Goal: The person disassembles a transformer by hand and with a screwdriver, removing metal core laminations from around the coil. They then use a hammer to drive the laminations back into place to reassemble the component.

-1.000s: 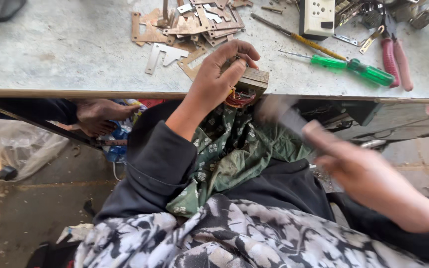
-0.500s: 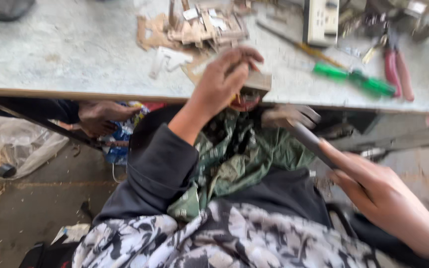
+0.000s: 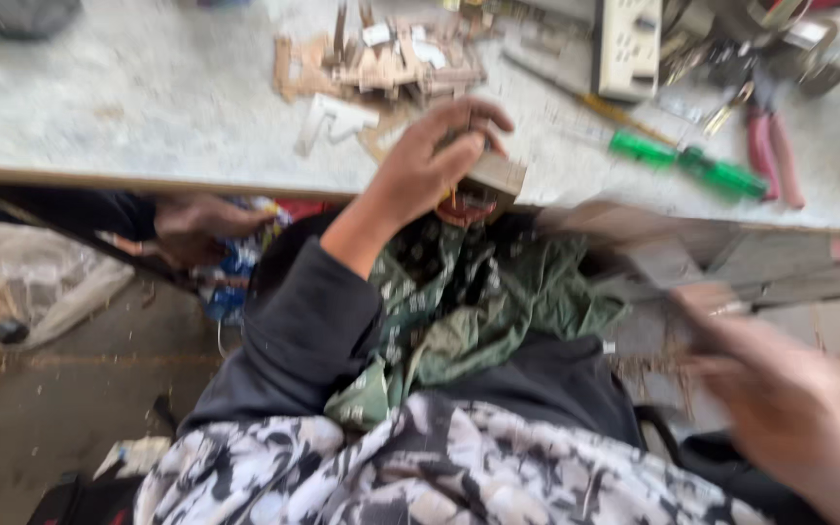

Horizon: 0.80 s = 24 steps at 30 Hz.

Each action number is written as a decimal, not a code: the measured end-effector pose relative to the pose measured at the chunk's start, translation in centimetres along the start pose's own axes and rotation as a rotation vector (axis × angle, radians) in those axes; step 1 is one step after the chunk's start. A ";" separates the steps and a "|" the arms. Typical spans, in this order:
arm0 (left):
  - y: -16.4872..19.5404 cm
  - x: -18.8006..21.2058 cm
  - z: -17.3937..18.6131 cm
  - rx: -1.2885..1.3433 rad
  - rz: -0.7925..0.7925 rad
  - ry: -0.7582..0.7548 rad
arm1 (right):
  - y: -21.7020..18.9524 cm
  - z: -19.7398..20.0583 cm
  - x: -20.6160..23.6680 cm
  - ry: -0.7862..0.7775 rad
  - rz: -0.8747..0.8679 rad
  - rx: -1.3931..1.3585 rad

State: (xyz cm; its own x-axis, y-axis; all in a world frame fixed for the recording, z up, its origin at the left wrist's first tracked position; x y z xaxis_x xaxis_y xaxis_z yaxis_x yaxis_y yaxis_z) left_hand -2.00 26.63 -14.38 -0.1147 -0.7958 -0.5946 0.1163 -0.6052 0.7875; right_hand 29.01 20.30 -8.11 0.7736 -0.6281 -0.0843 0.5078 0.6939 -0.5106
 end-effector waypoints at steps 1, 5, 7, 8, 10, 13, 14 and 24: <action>-0.5 0.5 -0.2 0.070 0.046 -0.026 | -0.7 1.4 0.8 0.162 0.042 -0.048; -1.1 1.1 -0.3 0.164 0.117 -0.078 | -1.9 2.8 2.1 0.528 0.219 -0.069; -1.0 0.7 -0.3 0.173 0.127 -0.088 | -0.4 -0.6 -1.1 0.126 0.096 0.062; -0.9 0.4 -0.5 0.200 0.127 -0.095 | 0.5 -2.0 -1.8 -0.073 0.030 0.076; -0.2 -0.2 -0.6 0.162 0.066 -0.108 | 0.8 -1.4 -1.1 -0.124 -0.022 0.063; 0.1 0.3 -0.6 0.103 0.033 -0.098 | -0.9 2.3 1.6 0.248 0.071 -0.055; -0.5 0.7 -0.8 0.173 0.083 -0.114 | -1.5 3.5 2.6 0.434 0.147 -0.098; 0.1 0.0 -0.9 0.019 0.084 -0.117 | -0.9 1.7 0.6 0.164 0.019 -0.038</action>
Point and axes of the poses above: each hand's wrist, its own x-axis away from the middle knuckle, its own z-axis out of the back of the hand, y = z × x, the point moved 10 cm from there along -x, towards the middle knuckle, and after that the axes turned 6 degrees about -y, right-handed, at the moved point
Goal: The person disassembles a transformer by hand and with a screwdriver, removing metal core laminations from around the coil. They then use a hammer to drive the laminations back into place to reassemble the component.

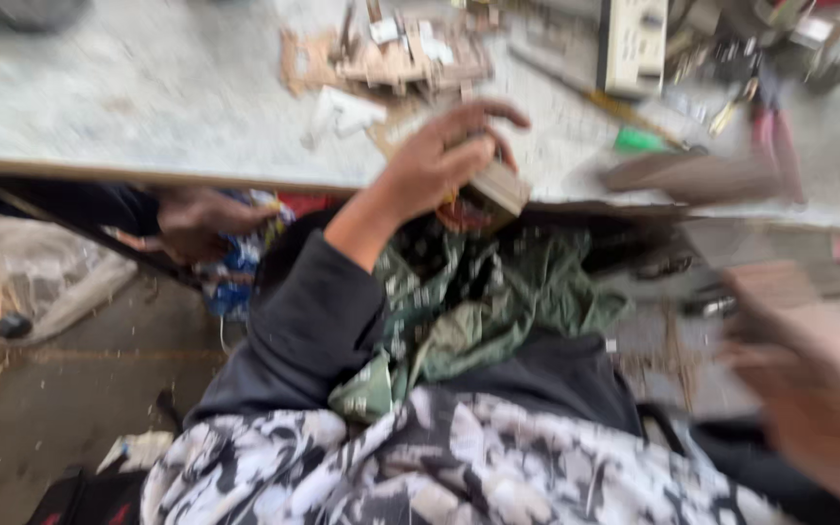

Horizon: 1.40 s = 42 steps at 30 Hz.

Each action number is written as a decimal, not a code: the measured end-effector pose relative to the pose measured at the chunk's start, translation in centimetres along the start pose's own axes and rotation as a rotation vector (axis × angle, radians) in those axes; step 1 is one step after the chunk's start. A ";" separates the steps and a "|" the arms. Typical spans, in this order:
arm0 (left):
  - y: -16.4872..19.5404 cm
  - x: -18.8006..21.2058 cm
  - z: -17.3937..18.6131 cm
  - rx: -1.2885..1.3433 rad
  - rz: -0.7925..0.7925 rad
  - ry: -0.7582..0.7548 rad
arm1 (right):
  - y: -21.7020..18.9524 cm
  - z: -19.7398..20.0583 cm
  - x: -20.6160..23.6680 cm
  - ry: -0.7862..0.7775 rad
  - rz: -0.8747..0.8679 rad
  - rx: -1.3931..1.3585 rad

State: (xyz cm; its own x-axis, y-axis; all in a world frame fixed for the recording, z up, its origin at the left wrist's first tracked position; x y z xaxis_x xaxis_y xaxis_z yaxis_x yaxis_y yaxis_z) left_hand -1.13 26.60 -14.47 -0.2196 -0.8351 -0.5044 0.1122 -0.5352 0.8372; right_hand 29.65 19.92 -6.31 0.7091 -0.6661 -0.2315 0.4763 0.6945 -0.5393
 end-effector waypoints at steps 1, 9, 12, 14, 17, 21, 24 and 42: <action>-0.3 0.5 -0.3 0.058 0.027 -0.005 | -0.7 1.3 0.9 0.171 0.061 -0.055; -0.9 0.4 -0.2 0.034 0.000 0.013 | 2.6 -4.7 -0.1 -0.346 -0.134 0.032; -1.1 0.6 -0.1 0.107 0.009 0.023 | 2.0 -2.2 -0.8 -0.143 -0.198 0.011; 0.0 0.9 0.0 0.116 -0.081 0.036 | 1.1 -0.7 -1.9 0.017 -0.175 0.067; 0.0 1.0 0.0 0.149 -0.030 0.064 | 0.0 -1.2 -5.1 0.075 -0.026 0.171; -0.7 0.7 0.4 0.146 0.146 0.133 | 2.5 -4.6 -10.6 -0.024 -0.081 0.255; 0.7 0.4 0.5 0.155 0.056 0.146 | 3.1 -6.6 -14.2 -0.067 -0.126 0.449; -2.7 1.0 2.0 0.249 0.104 0.467 | -1.2 -16.1 -13.8 0.254 0.197 0.027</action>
Point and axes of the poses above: each hand's wrist, its own x-axis away from the middle knuckle, its own z-axis out of the back of the hand, y = z × x, the point moved 10 cm from there along -x, towards the middle knuckle, and after that the axes turned 6 degrees about -y, right-handed, at the moved point
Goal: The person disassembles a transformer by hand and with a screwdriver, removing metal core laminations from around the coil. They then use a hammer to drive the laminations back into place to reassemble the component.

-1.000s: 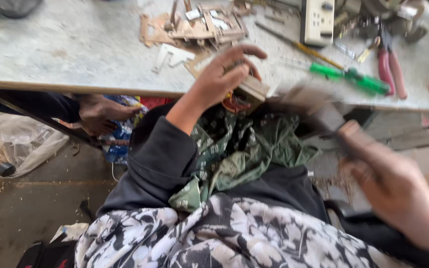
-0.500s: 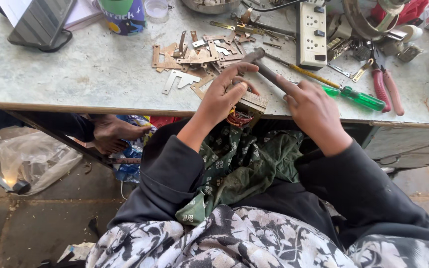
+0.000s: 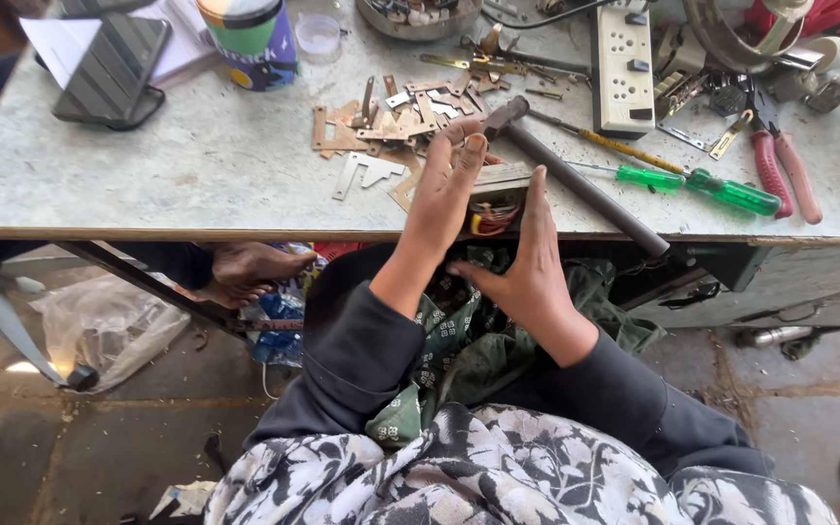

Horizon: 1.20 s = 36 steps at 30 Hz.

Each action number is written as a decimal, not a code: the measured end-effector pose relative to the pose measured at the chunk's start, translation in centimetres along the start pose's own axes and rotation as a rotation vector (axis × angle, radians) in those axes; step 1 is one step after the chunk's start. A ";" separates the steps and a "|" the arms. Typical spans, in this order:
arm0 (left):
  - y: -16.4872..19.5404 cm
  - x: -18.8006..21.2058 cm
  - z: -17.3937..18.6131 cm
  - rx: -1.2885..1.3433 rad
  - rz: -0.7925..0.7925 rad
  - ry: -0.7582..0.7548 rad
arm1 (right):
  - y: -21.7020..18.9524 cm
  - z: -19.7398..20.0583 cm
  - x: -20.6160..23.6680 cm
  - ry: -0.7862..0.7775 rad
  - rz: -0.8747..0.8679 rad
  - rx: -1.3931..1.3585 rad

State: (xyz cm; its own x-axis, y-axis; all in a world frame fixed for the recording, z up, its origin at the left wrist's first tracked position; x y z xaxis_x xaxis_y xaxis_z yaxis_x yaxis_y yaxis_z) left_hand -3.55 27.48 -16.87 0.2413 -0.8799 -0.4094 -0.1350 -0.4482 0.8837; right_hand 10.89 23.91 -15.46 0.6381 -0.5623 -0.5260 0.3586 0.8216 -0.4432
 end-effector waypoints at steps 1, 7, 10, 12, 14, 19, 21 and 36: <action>-0.5 0.1 -0.4 0.032 0.047 -0.011 | 0.3 0.2 -0.2 0.027 0.005 -0.012; -1.4 2.1 -4.5 0.241 0.288 -0.231 | 4.4 1.7 -0.6 0.073 -0.212 -0.702; 1.2 2.9 -5.9 0.104 0.175 -0.431 | 4.1 3.5 0.5 0.086 -0.164 -0.838; 3.0 3.5 -6.7 -0.142 0.058 -0.546 | 3.8 4.9 1.5 0.085 -0.140 -0.898; 3.4 4.1 -7.6 -0.067 0.109 -0.575 | 3.4 6.1 2.5 0.068 -0.138 -0.914; 4.0 6.1 -10.7 0.252 0.215 -0.544 | 2.0 9.7 4.2 -0.002 -0.062 -0.864; 4.6 6.7 -11.8 0.345 0.179 -0.536 | 1.8 10.8 4.9 -0.024 -0.053 -0.881; 2.2 11.8 -15.9 0.796 0.217 -0.284 | 2.4 12.8 9.8 -0.131 -0.018 -0.786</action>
Point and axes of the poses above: each hand's wrist, its own x-axis away from the middle knuckle, its own z-axis out of the back of the hand, y = z × x, the point moved 10 cm from there along -x, towards the middle knuckle, and after that the axes turned 6 degrees about -y, right-handed, at the moved point
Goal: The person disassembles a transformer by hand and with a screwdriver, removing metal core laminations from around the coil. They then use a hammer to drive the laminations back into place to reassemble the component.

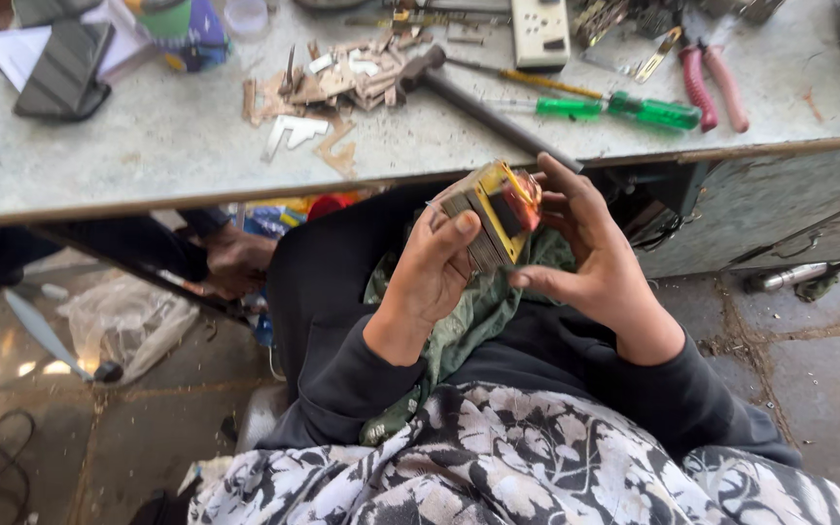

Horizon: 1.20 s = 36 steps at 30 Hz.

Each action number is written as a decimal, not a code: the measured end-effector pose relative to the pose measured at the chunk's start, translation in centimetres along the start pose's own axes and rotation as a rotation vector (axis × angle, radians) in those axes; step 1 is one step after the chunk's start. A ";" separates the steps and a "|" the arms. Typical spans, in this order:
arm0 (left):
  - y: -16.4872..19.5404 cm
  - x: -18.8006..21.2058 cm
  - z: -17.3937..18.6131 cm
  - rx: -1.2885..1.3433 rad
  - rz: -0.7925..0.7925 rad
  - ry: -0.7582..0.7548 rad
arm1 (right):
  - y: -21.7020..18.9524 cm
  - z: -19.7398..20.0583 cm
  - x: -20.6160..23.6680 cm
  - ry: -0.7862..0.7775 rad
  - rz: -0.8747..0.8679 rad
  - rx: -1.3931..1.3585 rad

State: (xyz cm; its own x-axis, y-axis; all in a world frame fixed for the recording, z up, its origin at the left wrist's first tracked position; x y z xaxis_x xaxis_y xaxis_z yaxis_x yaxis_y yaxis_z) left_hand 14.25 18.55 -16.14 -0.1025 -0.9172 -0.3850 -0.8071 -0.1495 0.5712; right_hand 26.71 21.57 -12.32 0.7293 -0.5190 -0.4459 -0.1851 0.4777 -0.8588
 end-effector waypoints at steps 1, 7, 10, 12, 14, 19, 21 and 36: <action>-0.1 0.4 -0.3 -0.002 -0.015 0.003 | 0.1 -0.1 0.1 -0.001 -0.011 0.002; -0.3 2.2 -1.1 -0.043 -0.154 0.040 | -1.4 -1.0 1.1 -0.030 0.052 -0.021; 0.2 2.8 -0.9 -0.174 -0.225 0.046 | -2.0 -1.5 1.4 -0.026 0.067 0.014; 0.5 3.1 -0.9 -0.304 -0.257 0.048 | -2.2 -1.3 1.5 0.007 0.072 -0.029; 0.5 3.3 -1.0 -0.341 -0.261 0.017 | -2.5 -1.1 1.6 0.020 0.085 -0.064; 0.7 3.3 -1.6 -0.432 -0.263 -0.055 | -2.8 -0.5 1.7 -0.002 0.125 -0.098; 0.7 3.3 -1.6 -0.450 -0.253 -0.043 | -2.5 -0.5 1.6 0.001 0.127 -0.115; 1.7 3.4 -3.3 -0.739 -0.233 -0.064 | -1.2 0.2 0.7 -0.150 0.019 -0.137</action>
State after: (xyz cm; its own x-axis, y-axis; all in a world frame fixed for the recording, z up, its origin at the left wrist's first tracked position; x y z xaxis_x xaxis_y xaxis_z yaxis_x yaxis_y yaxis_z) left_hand 14.48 13.94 -14.10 -0.0293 -0.8123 -0.5825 -0.2169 -0.5637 0.7970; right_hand 27.57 20.85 -11.57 0.8131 -0.3942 -0.4284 -0.2802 0.3802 -0.8814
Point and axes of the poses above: each hand's wrist, its own x-axis away from the middle knuckle, its own z-axis out of the back of the hand, y = z × x, the point moved 10 cm from there along -x, towards the middle knuckle, and after that the axes turned 6 degrees about -y, right-handed, at the moved point
